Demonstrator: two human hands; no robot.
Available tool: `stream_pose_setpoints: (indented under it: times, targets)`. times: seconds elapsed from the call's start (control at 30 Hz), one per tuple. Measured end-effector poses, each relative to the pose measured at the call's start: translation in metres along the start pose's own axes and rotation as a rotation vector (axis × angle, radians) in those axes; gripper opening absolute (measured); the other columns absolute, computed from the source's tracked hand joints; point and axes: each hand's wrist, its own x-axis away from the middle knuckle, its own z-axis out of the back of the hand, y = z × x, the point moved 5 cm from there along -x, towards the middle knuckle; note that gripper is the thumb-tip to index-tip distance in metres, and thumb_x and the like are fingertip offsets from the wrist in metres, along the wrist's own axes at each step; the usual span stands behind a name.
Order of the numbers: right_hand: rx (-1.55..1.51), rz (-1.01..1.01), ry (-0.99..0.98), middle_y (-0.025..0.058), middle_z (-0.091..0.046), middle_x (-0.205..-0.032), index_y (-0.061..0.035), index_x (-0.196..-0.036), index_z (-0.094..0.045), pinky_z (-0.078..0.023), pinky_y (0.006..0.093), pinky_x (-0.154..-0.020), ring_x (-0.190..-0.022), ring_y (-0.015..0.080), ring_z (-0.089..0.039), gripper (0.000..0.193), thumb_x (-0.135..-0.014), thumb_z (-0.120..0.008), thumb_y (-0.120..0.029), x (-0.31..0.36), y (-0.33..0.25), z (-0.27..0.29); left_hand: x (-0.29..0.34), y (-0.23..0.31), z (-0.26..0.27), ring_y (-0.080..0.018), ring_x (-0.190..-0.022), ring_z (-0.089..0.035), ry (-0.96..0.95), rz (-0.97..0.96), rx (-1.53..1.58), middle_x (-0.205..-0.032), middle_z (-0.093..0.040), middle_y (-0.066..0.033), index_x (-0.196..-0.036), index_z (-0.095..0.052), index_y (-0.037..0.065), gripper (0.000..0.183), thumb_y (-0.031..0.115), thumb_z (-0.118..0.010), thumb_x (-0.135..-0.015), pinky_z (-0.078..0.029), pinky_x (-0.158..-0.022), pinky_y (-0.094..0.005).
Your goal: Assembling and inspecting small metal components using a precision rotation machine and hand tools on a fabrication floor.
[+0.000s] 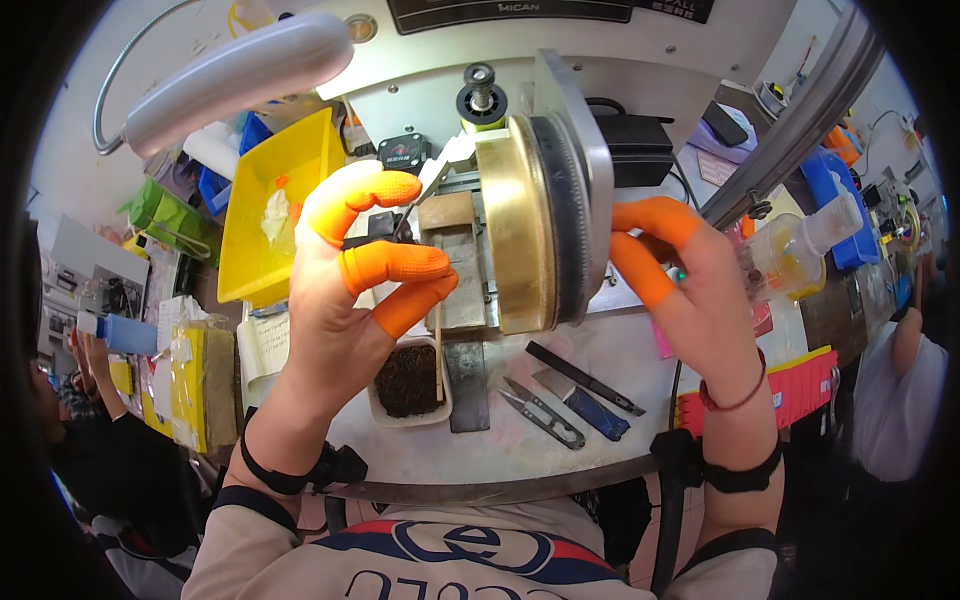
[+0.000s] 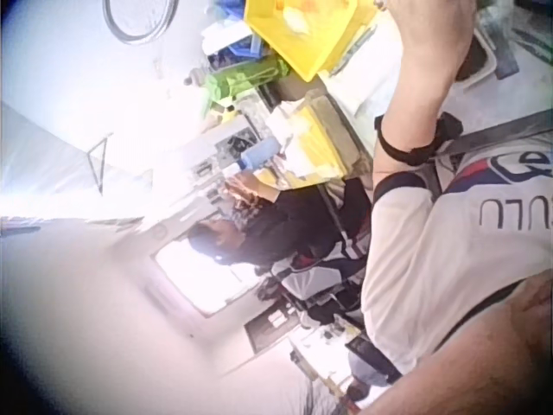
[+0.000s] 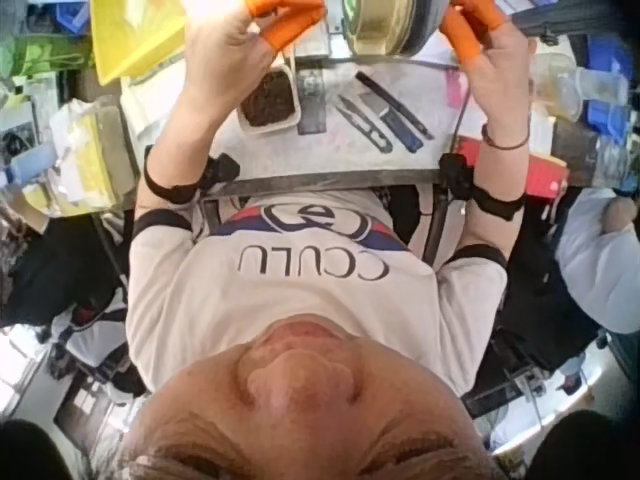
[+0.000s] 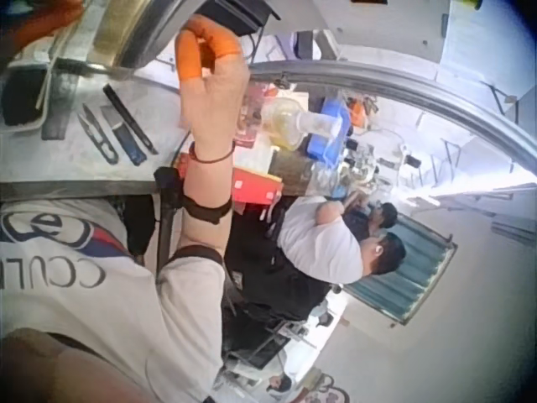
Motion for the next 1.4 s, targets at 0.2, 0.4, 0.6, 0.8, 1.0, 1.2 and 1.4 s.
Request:
stream_pose_setpoints:
  times: [0.2, 0.4, 0.6, 0.8, 1.0, 1.2, 1.4]
  targets:
    - [-0.545, -0.019, -0.455, 0.0050, -0.061, -0.087, 0.0006, -0.097, -0.057, -0.044, 0.0235, -0.069, -0.077, 0.0095, -0.055, 0.021, -0.077, -0.053, 0.000, -0.037, 0.018, -0.034, -0.022, -0.009, -0.026, -0.0315, -0.088, -0.052, 0.064, -0.106, 0.129, -0.091, -0.056, -0.0113, -0.070, -0.064, 0.008, 0.027, 0.005, -0.072, -0.045, -0.039, -0.074, -0.0388]
    - [-0.228, 0.258, -0.417, 0.0079, -0.063, -0.082, -0.0015, -0.093, -0.058, -0.045, 0.0250, -0.068, -0.074, 0.0100, -0.057, 0.020, -0.073, -0.053, 0.001, -0.048, 0.003, -0.040, -0.027, -0.010, -0.031, -0.0308, -0.085, -0.052, 0.126, -0.115, 0.094, -0.087, -0.055, -0.0098, -0.068, -0.064, 0.009, 0.029, 0.005, -0.070, -0.041, -0.040, -0.070, -0.0385]
    - [-0.142, 0.355, -0.375, 0.0116, -0.060, -0.084, -0.0019, -0.094, -0.056, -0.046, 0.0297, -0.068, -0.075, 0.0224, -0.058, 0.023, -0.072, -0.053, 0.001, -0.042, 0.001, -0.036, -0.026, -0.003, -0.029, -0.0292, -0.083, -0.053, 0.066, -0.139, -0.074, -0.086, -0.055, -0.0097, -0.074, -0.064, 0.009, 0.030, 0.005, -0.071, -0.045, -0.042, -0.070, -0.0372]
    - [0.661, 0.492, 0.369, 0.0068, -0.055, -0.078, -0.0062, -0.088, -0.059, -0.042, 0.0360, -0.057, -0.066, 0.0272, -0.051, 0.024, -0.064, -0.061, -0.006, 0.002, -0.025, 0.006, 0.007, 0.012, -0.006, -0.0209, -0.085, -0.051, 0.016, 0.058, 0.278, -0.094, -0.052, -0.0103, -0.091, -0.057, 0.003, 0.027, 0.002, -0.066, -0.065, -0.040, -0.073, -0.0300]
    - [0.632, 0.634, 0.112, 0.0019, -0.054, -0.080, -0.0089, -0.084, -0.063, -0.039, 0.0321, -0.057, -0.067, 0.0224, -0.051, 0.022, -0.062, -0.063, -0.007, 0.056, -0.076, -0.026, 0.032, 0.038, -0.025, -0.0164, -0.072, -0.052, -0.267, 0.264, 0.758, -0.089, -0.054, -0.0082, -0.093, -0.056, 0.004, 0.028, 0.003, -0.066, -0.066, -0.042, -0.066, -0.0262]
    - [0.429, 0.458, 0.084, 0.0029, -0.052, -0.078, -0.0096, -0.084, -0.060, -0.037, 0.0321, -0.058, -0.066, 0.0227, -0.050, 0.022, -0.063, -0.065, -0.005, 0.066, -0.073, -0.037, 0.040, 0.048, -0.017, -0.0189, -0.071, -0.054, -0.114, -0.016, 0.277, -0.079, -0.056, -0.0075, -0.086, -0.058, 0.006, 0.024, -0.002, -0.066, -0.064, -0.043, -0.062, -0.0266]
    - [0.358, 0.365, 0.130, 0.0038, -0.052, -0.078, -0.0087, -0.085, -0.059, -0.035, 0.0316, -0.059, -0.065, 0.0234, -0.048, 0.019, -0.067, -0.064, -0.005, 0.069, -0.071, -0.038, 0.042, 0.036, -0.015, -0.0139, -0.070, -0.052, -0.092, 0.167, 0.576, -0.086, -0.054, -0.0078, -0.090, -0.056, 0.004, 0.019, 0.003, -0.061, -0.072, -0.042, -0.060, -0.0242]
